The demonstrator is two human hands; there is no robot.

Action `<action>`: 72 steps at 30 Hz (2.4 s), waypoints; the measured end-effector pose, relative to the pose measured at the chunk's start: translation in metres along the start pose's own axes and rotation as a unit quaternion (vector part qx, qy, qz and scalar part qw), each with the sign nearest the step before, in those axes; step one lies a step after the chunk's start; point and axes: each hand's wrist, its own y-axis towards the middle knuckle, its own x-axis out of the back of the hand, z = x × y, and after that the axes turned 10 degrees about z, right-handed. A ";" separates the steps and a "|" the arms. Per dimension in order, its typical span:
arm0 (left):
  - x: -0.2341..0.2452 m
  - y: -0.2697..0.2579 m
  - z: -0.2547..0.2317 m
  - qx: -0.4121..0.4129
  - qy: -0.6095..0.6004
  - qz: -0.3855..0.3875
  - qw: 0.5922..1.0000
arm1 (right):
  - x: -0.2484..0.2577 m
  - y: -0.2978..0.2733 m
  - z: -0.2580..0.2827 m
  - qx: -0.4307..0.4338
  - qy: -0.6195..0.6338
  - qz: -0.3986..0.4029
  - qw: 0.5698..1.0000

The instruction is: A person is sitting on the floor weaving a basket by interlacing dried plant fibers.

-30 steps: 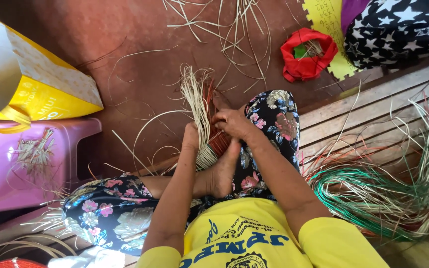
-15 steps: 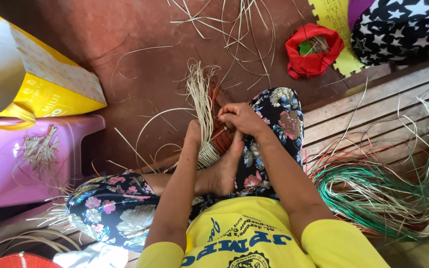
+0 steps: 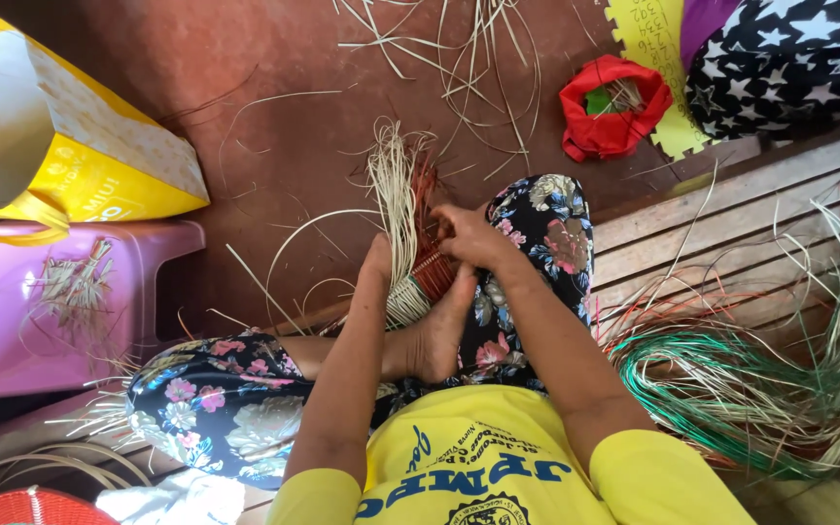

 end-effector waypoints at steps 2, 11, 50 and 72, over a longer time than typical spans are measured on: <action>0.003 -0.008 -0.008 0.001 -0.001 -0.002 1.000 | -0.005 0.009 -0.008 -0.033 -0.094 0.002 0.995; 0.017 -0.029 -0.023 -0.010 -0.006 -0.002 1.000 | -0.011 0.014 -0.010 -0.058 -0.150 -0.034 0.986; -0.015 0.045 0.063 0.009 0.171 -0.110 0.979 | -0.019 -0.016 0.033 0.122 -0.073 -0.012 0.990; 0.068 0.097 0.077 -0.224 0.470 -0.389 0.760 | -0.077 -0.026 0.060 -0.038 0.049 -0.148 0.987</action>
